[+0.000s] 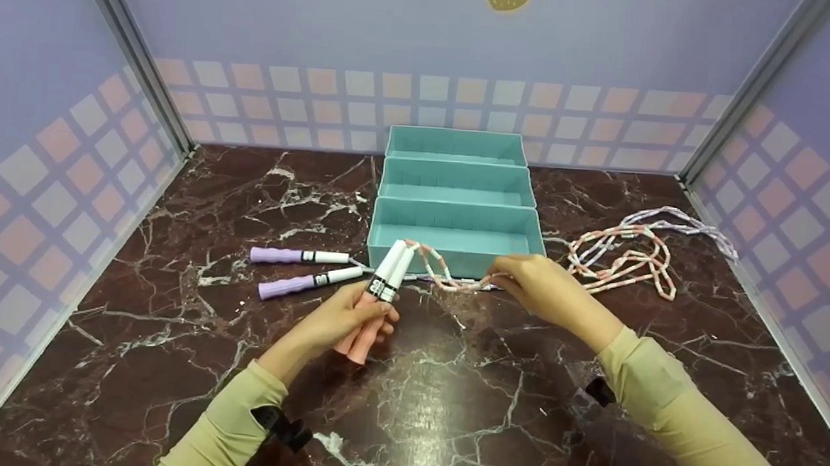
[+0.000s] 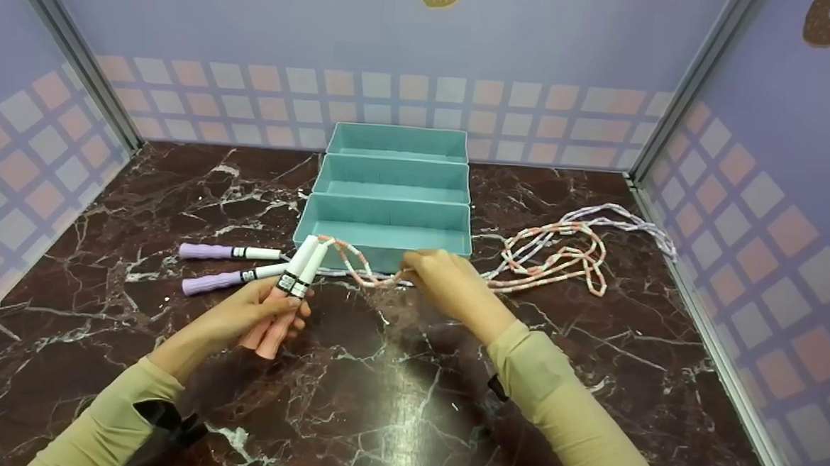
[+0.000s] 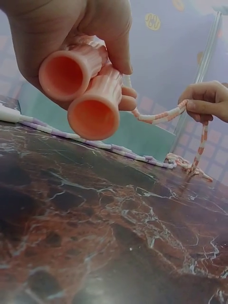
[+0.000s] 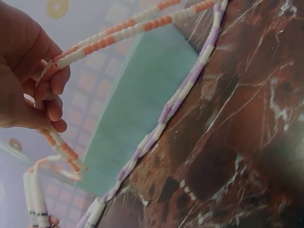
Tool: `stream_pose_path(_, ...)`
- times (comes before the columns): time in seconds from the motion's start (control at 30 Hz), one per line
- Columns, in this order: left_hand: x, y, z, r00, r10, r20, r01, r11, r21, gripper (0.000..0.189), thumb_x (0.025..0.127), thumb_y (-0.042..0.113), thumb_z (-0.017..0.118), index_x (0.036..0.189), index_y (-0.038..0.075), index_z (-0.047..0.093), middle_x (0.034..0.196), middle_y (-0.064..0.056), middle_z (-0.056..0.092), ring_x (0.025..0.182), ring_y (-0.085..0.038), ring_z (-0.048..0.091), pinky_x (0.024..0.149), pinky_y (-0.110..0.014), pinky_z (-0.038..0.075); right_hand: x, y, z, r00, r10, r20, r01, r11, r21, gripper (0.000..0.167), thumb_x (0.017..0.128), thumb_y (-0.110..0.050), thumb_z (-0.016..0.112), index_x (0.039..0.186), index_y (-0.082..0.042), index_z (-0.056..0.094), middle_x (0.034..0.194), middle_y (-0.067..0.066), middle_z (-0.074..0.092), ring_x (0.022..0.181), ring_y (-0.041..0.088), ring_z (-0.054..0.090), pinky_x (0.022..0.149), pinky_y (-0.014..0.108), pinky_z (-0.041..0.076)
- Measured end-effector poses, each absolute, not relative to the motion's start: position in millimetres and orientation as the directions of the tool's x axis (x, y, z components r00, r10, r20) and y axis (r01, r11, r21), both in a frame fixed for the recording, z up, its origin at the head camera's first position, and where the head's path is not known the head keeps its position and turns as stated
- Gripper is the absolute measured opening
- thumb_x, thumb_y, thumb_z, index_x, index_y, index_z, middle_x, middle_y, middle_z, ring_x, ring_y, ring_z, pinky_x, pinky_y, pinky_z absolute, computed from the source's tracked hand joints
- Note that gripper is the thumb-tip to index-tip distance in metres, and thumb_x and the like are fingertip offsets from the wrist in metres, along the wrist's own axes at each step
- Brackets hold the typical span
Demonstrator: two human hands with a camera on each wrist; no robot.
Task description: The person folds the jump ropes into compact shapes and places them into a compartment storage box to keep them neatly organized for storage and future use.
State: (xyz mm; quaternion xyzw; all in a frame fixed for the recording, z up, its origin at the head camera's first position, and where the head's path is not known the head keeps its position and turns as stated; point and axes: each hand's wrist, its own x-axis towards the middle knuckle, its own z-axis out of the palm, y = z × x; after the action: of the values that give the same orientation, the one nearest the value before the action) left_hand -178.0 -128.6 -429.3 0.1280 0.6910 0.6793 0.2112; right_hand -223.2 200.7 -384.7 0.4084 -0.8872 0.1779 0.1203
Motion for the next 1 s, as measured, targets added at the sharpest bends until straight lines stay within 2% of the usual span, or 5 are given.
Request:
stream_pose_path(0.13, -179, -124, -430, -0.884, 0.448, -0.135, -0.117, 0.068, 0.991, 0.026, 0.103, 0.004, 0.051, 0.123, -0.01, 0.045, 0.093, -0.006, 0.072, 0.077, -0.014, 0.07, 0.072, -0.031, 0.062, -216, 193, -380, -0.594, -0.72, 0.357, -0.801, 0.568, -0.187, 0.004, 0.094, -0.008, 0.07, 0.095, -0.006, 0.072, 0.091, 0.007, 0.074, 0.082, 0.024, 0.073, 0.075, 0.04, 0.061)
stream_pose_path(0.3, -181, -118, -430, -0.88, 0.444, -0.167, -0.141, 0.09, 0.986, 0.033, 0.103, 0.005, 0.052, 0.129, -0.012, 0.042, 0.098, -0.015, 0.071, 0.079, -0.015, 0.071, 0.074, -0.033, 0.063, -208, 184, -374, -0.578, -0.752, 0.316, -0.815, 0.546, -0.193, 0.009, 0.093, -0.007, 0.07, 0.101, -0.006, 0.074, 0.094, 0.007, 0.076, 0.085, 0.023, 0.074, 0.079, 0.039, 0.061)
stream_pose_path(0.5, -184, -109, -428, -0.872, 0.447, -0.197, -0.158, 0.122, 0.98, 0.03, 0.102, 0.006, 0.054, 0.126, -0.009, 0.044, 0.103, -0.021, 0.07, 0.08, -0.017, 0.072, 0.076, -0.035, 0.064, -202, 172, -369, -0.556, -0.774, 0.303, -0.829, 0.494, -0.26, 0.011, 0.095, -0.011, 0.07, 0.102, -0.006, 0.062, 0.087, 0.007, 0.072, 0.074, 0.02, 0.069, 0.068, 0.034, 0.06)
stream_pose_path(0.73, -187, -98, -428, -0.86, 0.463, -0.214, -0.161, 0.151, 0.975, 0.033, 0.1, 0.007, 0.058, 0.126, -0.01, 0.048, 0.097, -0.016, 0.069, 0.074, -0.016, 0.07, 0.073, -0.035, 0.063, -201, 158, -364, -0.514, -0.811, 0.278, -0.846, 0.427, -0.32, 0.01, 0.094, -0.009, 0.07, 0.099, -0.006, 0.062, 0.093, 0.008, 0.071, 0.081, 0.02, 0.07, 0.073, 0.031, 0.061)
stream_pose_path(1.0, -188, -91, -430, -0.845, 0.494, -0.203, -0.148, 0.15, 0.978, 0.025, 0.099, 0.004, 0.057, 0.119, -0.009, 0.05, 0.091, -0.01, 0.067, 0.071, -0.013, 0.069, 0.068, -0.03, 0.062, -204, 147, -362, -0.493, -0.825, 0.278, -0.849, 0.385, -0.363, 0.008, 0.094, -0.007, 0.07, 0.099, -0.004, 0.064, 0.094, 0.008, 0.072, 0.083, 0.02, 0.07, 0.076, 0.031, 0.06)
